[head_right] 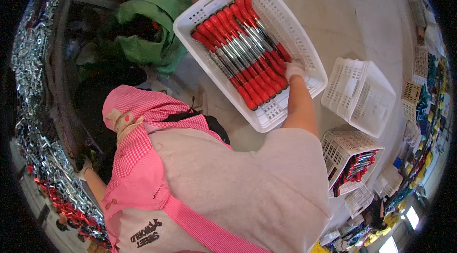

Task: Assemble metal shafts into red plastic handles and sort them into a basket.

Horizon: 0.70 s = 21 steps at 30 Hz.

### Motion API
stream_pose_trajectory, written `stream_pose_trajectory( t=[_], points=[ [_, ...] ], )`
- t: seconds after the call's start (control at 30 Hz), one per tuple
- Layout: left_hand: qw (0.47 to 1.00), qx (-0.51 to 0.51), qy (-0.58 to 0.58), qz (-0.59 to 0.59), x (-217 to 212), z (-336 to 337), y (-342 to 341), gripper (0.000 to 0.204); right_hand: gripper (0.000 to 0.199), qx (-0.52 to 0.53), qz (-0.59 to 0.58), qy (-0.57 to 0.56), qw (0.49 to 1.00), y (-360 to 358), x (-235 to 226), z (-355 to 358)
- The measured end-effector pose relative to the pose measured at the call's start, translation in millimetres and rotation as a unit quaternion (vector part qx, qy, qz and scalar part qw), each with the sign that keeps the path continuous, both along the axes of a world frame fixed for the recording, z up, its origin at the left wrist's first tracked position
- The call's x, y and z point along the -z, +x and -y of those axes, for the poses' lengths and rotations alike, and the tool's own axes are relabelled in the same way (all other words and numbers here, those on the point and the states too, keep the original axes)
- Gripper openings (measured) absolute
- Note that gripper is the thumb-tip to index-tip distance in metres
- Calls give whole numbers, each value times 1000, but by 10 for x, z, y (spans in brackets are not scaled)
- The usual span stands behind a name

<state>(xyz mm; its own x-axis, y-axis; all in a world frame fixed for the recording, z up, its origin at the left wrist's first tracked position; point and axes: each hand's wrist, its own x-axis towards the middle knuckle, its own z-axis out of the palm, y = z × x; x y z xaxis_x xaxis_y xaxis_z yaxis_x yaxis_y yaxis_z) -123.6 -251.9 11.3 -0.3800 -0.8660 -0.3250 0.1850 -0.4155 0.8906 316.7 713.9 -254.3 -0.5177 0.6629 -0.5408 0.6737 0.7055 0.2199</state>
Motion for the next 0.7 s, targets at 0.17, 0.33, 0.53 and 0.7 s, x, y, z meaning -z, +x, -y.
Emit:
stream_pose_trajectory(
  t=[0.17, 0.33, 0.53, 0.7],
  points=[
    [998, 4, 58, -26, -79, -450, 218, 43, 25, -142, 3, -41, 989, 84, -213, 209],
    [998, 19, 60, -14, -103, -189, 155, 45, 29, -225, -38, -150, 962, -79, -435, 486],
    [996, 63, 59, -31, -217, 253, 28, 50, 40, -217, -115, -199, 949, 67, -292, 989],
    [986, 119, 58, -101, -281, -1165, 326, 48, 30, -165, 219, -177, 945, -566, -367, 976]
  ],
)
